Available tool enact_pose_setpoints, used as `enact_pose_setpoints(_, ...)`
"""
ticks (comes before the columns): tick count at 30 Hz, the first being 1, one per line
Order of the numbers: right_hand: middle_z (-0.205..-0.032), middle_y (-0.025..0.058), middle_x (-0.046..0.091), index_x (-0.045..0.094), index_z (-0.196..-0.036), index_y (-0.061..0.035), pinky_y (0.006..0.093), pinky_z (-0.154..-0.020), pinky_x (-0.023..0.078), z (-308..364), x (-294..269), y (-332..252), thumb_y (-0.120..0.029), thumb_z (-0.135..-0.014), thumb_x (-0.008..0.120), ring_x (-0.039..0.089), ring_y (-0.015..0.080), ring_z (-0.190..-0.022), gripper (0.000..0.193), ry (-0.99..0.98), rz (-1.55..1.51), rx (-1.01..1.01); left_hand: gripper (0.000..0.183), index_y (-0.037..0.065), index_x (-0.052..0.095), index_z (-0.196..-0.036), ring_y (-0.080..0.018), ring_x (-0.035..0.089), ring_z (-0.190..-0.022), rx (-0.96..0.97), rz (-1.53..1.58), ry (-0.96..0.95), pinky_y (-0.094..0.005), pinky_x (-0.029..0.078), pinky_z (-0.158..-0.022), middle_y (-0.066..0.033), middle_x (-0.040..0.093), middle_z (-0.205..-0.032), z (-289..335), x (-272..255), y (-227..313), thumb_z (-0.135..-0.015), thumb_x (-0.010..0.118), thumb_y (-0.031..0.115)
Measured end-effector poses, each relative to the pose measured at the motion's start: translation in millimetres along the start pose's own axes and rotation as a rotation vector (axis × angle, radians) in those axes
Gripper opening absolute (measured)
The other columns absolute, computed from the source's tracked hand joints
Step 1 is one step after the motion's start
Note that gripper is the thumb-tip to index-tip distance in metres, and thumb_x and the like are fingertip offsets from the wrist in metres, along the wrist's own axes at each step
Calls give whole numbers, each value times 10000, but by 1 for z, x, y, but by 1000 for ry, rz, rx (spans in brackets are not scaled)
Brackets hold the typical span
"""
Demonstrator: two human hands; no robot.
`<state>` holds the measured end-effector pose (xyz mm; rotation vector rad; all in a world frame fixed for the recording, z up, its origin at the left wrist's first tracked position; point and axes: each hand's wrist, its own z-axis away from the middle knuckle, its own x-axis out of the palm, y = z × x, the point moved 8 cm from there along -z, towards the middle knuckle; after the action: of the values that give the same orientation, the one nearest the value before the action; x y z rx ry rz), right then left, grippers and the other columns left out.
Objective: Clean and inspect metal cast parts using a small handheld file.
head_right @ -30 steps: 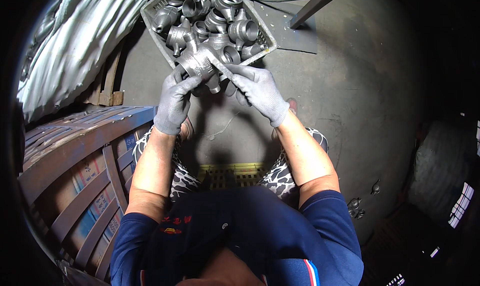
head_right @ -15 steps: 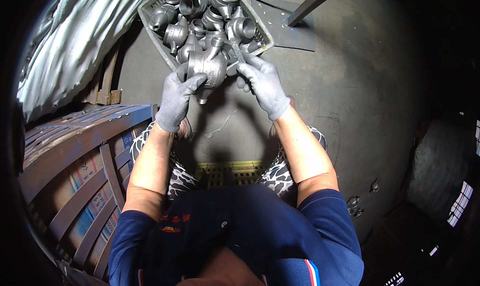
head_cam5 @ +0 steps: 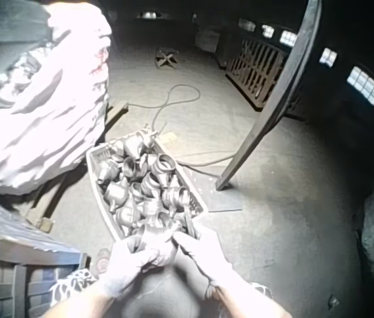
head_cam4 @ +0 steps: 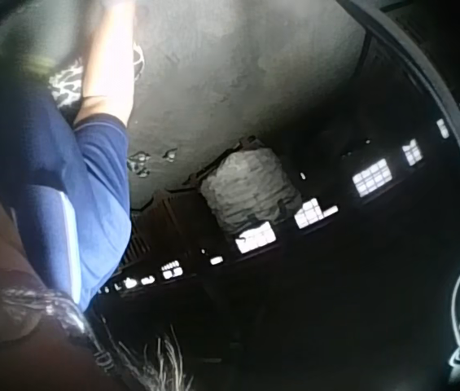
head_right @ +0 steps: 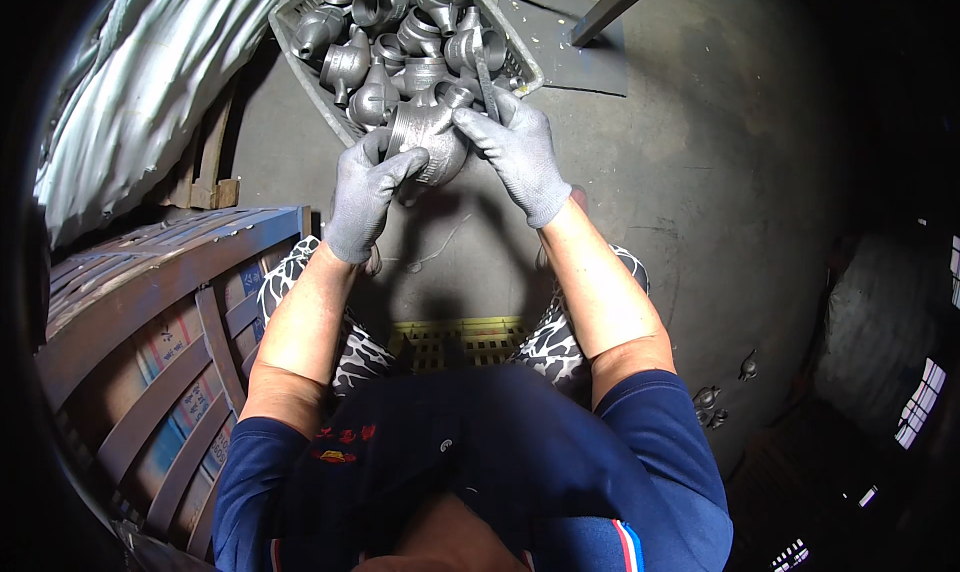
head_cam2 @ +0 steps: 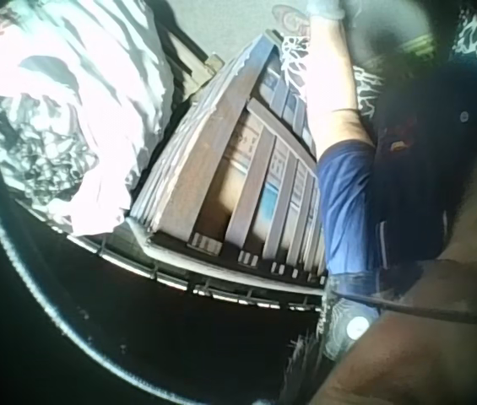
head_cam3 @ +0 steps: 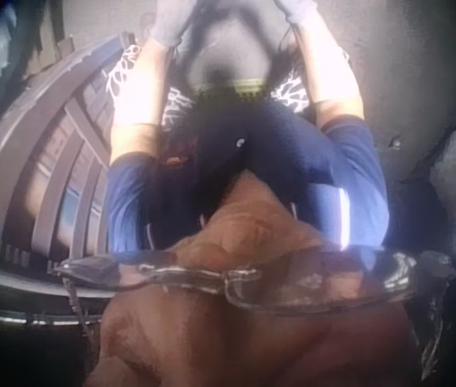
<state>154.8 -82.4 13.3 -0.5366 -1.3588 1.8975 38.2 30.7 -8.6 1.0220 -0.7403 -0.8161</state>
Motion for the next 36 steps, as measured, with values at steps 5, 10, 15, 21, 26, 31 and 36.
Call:
enact_pose_setpoints(5,-878,-6,626,608,-1101,-13,194,-693,461,-4,-4,6,-128,-846,659,559,52,-778,284,33,9,6,227,-9,627,-930,-65,525,-605,-104,26,80,-206,418,-538,-17,608,-738,1,-2,1,-842,641,200)
enact_pose_setpoints(10,-913,9,635,633,-1035,-14,203,-721,474,-8,0,8,-114,-848,651,571,63,-799,213,8,-87,-55,238,9,636,-899,-69,517,-635,-5,73,7,-223,409,-549,-8,601,-724,-6,-3,4,-879,592,242)
enact_pose_setpoints(15,-896,14,640,635,-1035,-15,218,-722,490,-11,-12,10,-119,-847,653,582,81,-786,216,76,-102,22,224,14,644,-932,-66,520,-764,229,56,-65,-219,411,-659,0,624,-829,-3,-5,27,-885,566,219)
enact_pose_setpoints(21,-906,15,647,638,-1038,-7,228,-727,491,-8,-14,8,-135,-841,666,581,75,-799,237,107,32,-82,150,-5,643,-869,-65,520,-695,-93,36,-48,-212,414,-637,-10,620,-790,-2,6,5,-838,615,139)
enact_pose_setpoints(26,-859,20,653,652,-1015,-12,232,-705,492,-6,-14,3,-155,-816,696,575,70,-770,249,125,40,-187,174,-19,620,-937,-86,562,-692,-103,68,-122,-228,451,-639,-39,630,-809,0,13,4,-832,599,118)
enact_pose_setpoints(31,-832,22,649,657,-998,-11,234,-695,491,-7,-20,0,-154,-808,703,568,68,-751,242,144,93,-178,235,-31,607,-989,-87,574,-699,-6,17,-155,-227,473,-600,-47,624,-864,4,16,8,-809,613,120)
enact_pose_setpoints(36,-829,23,647,658,-988,-9,234,-695,491,0,-13,-6,-151,-802,707,570,70,-751,239,147,139,-250,186,-13,630,-897,-79,549,-650,2,-34,-34,-222,436,-589,-37,617,-753,4,14,9,-847,591,162)
